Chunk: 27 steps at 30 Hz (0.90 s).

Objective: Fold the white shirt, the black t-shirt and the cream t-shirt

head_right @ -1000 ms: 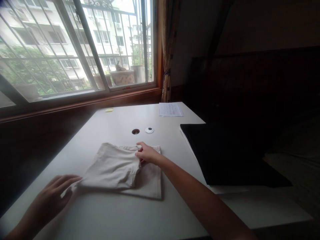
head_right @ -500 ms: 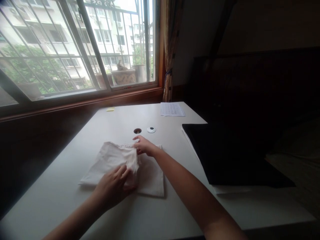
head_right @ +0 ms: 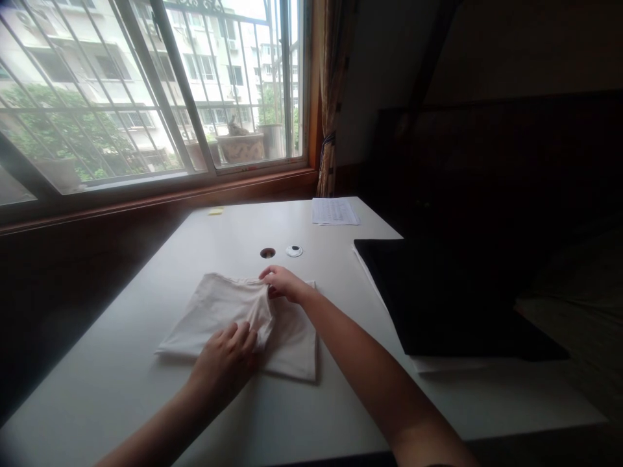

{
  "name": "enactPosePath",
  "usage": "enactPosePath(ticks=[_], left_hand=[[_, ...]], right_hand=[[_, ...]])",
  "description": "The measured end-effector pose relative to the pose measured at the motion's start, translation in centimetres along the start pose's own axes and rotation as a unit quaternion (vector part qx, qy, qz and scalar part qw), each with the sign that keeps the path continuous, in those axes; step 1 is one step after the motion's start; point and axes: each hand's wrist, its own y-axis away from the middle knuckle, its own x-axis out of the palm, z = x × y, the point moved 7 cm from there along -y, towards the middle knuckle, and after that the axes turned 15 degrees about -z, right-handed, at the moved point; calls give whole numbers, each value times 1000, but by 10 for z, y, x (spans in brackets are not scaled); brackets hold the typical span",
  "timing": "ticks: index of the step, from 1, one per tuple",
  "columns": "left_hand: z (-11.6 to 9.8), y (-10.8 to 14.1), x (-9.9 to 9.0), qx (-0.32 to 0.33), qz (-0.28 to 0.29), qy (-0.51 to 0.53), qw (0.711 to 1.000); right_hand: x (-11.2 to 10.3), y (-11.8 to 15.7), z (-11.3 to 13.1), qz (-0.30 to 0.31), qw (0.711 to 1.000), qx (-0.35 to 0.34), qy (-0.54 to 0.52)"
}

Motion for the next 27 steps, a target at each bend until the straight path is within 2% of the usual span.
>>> enactPosePath(ticks=[3, 6, 9, 13, 17, 22, 25, 27], left_hand=[[5, 2, -1, 14, -6, -1, 1000], [12, 2, -7, 21, -39, 16, 999], [26, 1, -22, 8, -117, 52, 992], [50, 3, -56, -28, -254, 126, 959], [60, 3, -85, -39, -331, 163, 929], [45, 2, -103, 6, -378, 182, 908], [28, 0, -98, 48, -354, 196, 913], [13, -1, -90, 80, -323, 211, 919]], right_hand=[[-3, -2, -5, -13, 1000, -19, 13], [-4, -3, -3, -18, 998, -50, 14], [-2, -2, 9, -21, 996, -85, 6], [4, -2, 30, -30, 994, -104, -4], [7, 1, 53, -33, 992, -122, -16], [3, 15, 83, -18, 984, -172, -37], [-10, 26, 95, -32, 978, -207, -14], [-22, 32, 95, -44, 978, -205, 20]])
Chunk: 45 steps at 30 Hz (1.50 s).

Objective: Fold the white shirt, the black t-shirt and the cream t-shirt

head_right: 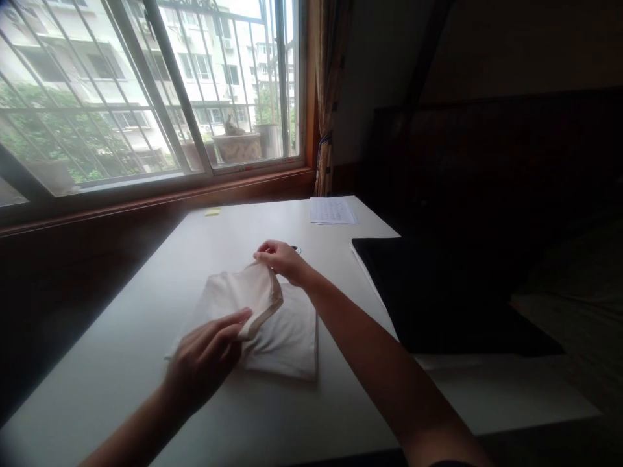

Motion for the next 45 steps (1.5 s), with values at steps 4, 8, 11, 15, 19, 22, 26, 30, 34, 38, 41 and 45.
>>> enactPosePath(ticks=[4, 8, 11, 15, 19, 22, 26, 30, 34, 38, 41, 45], left_hand=[[-18, 14, 29, 40, 62, 36, 997], [-29, 32, 59, 76, 126, 48, 988], [-31, 43, 75, 85, 151, 51, 984], [-29, 50, 88, 75, 155, 42, 984], [-30, 49, 89, 76, 148, 55, 985], [-31, 40, 81, 75, 128, 57, 987], [-32, 30, 72, 42, 105, 62, 992], [-38, 34, 77, 40, 116, 82, 989], [-42, 45, 91, 41, 150, 90, 984], [-49, 58, 103, 65, 236, 127, 961], [-56, 63, 101, 83, 284, 155, 942], [-65, 55, 89, 86, 315, 218, 920]], right_hand=[[-27, 13, -26, 37, 995, 52, 79], [-55, 25, -72, 23, 984, 126, 122], [-67, 30, -95, -12, 982, 146, 122], [-70, 34, -105, -39, 981, 133, 137], [-65, 35, -97, -46, 972, 53, 225], [-60, 36, -87, -55, 970, 5, 236], [-61, 37, -82, -66, 986, 12, 153], [-70, 36, -92, -74, 982, 24, 174], [-75, 34, -103, -66, 971, 27, 227], [-76, 34, -101, -54, 954, -10, 294], [-78, 36, -94, -53, 934, -46, 349], [-86, 40, -88, -67, 909, -65, 405]])
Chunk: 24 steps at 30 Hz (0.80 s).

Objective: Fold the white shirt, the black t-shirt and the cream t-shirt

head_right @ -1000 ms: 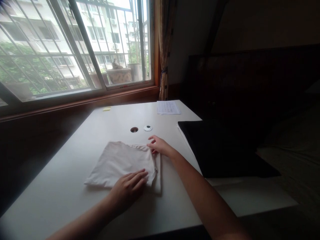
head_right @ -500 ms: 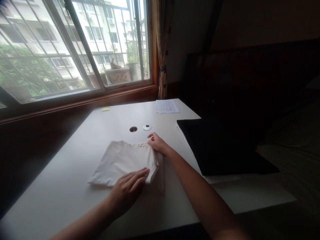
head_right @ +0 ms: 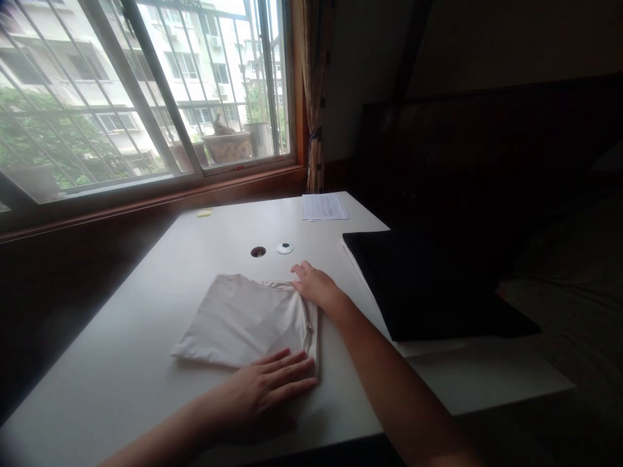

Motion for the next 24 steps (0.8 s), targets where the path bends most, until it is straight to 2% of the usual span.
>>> enactPosePath(ticks=[3, 5, 7, 9, 12, 16, 20, 24], left_hand=[[-2, -4, -13, -2, 3, 24, 1000], [6, -5, -19, -24, -10, -7, 1000], [20, -2, -21, -53, -25, -66, 996], [34, 5, -16, -69, -28, -122, 990], [45, 14, -5, -57, -29, -162, 985], [43, 17, 4, -37, -19, -163, 986], [37, 10, 9, -41, -14, -162, 986], [33, -2, 16, -32, -55, -202, 977]], right_hand=[[-5, 2, 10, -19, 997, -62, 36], [-4, 6, 23, -22, 989, -135, 51], [2, 10, 30, -3, 982, -181, 57], [10, 12, 27, 28, 982, -179, 61], [15, 8, 10, 42, 987, -140, 63], [10, 1, -8, 19, 992, -119, 48], [6, -2, -11, 6, 992, -123, -10], [5, -5, -11, 13, 989, -106, -98]])
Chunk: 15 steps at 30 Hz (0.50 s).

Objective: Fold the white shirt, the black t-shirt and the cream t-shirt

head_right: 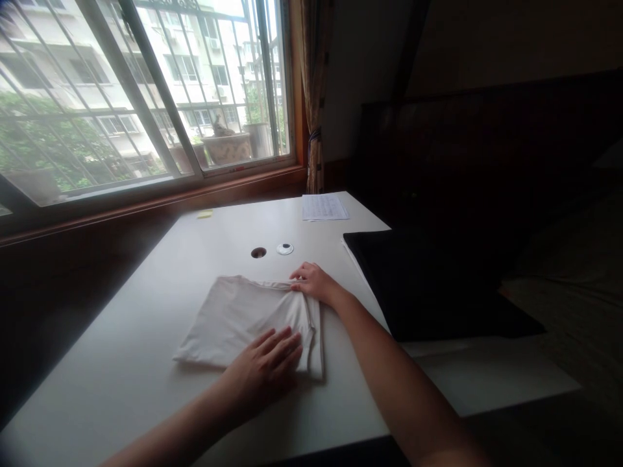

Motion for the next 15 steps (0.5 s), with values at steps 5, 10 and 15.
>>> enactPosePath(ticks=[5, 10, 15], left_hand=[[-15, -18, 12, -3, 15, -49, 999], [-19, -29, 20, -19, 59, -72, 995], [-3, -25, 14, -12, 26, -78, 997]], right_hand=[[-3, -1, 4, 9, 1000, -9, -25], [-9, -1, 4, -10, 1000, -19, 5], [-13, -2, -4, -45, 998, -26, 41]])
